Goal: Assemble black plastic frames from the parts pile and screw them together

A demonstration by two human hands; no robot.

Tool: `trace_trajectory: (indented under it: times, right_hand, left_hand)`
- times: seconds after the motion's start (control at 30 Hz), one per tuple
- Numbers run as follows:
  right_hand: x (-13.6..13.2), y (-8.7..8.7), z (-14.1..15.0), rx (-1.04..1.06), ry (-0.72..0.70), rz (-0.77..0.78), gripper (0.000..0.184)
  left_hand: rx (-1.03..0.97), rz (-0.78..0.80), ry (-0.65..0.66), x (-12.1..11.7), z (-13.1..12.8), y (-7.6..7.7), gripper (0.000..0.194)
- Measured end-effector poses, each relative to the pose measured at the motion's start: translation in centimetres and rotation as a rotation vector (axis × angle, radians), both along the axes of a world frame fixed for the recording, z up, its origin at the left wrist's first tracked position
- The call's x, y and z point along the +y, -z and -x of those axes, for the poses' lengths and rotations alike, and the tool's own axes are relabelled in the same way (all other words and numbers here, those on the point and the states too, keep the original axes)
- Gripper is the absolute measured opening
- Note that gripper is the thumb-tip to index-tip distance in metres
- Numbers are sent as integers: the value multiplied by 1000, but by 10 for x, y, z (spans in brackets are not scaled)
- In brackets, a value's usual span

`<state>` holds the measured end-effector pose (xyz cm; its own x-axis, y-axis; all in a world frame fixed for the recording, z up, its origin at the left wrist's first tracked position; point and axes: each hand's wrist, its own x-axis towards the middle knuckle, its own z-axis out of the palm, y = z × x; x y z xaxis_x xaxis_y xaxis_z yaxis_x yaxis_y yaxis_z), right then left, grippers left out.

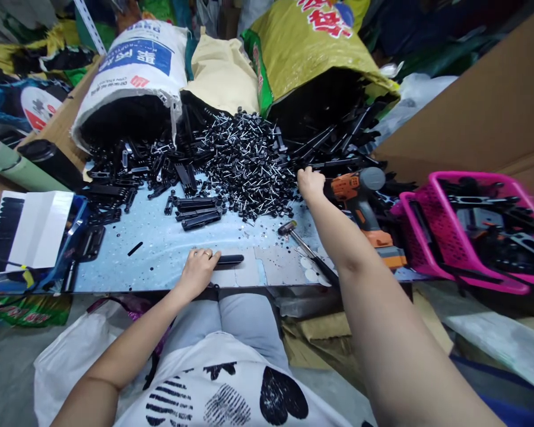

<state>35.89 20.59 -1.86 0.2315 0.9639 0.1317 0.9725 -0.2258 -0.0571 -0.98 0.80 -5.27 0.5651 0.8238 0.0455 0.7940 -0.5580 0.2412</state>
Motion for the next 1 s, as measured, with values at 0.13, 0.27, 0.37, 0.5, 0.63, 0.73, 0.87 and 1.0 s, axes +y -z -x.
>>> trace_trajectory:
  times: [0.13, 0.27, 0.37, 0.5, 0.63, 0.73, 0.87, 1.0]
  right_hand:
    - [-45, -21, 15, -2, -100, -213, 31]
    - [-135, -17, 64, 358, -482, -499, 22]
    - [-206, -2, 108, 751, -776, -426, 19]
    - [-252, 3, 136, 1148, -971, 283, 52]
    - [-248, -4, 133, 1207, -857, 648, 50]
    - [-240, -2, 120, 792, -864, 522, 42]
    - [-235, 11, 105, 189, -898, 438, 37]
    - [-232, 20, 103, -12, -805, 429, 38]
  left_hand:
    - [-404, 147, -128, -5, 10, -4, 41]
    - [-1103, 566, -351, 12, 0, -13, 54]
    - [-1432, 884, -458, 23, -10, -19, 57]
    - [-1508, 771, -511, 5, -25, -23, 40]
    - [-1334, 562, -187, -17, -33, -24, 48]
    - [-1027, 481, -2, -8, -24, -22, 66]
    - [-318, 377, 98, 12, -18, -16, 73]
    - [-34, 271, 170, 12, -34, -14, 78]
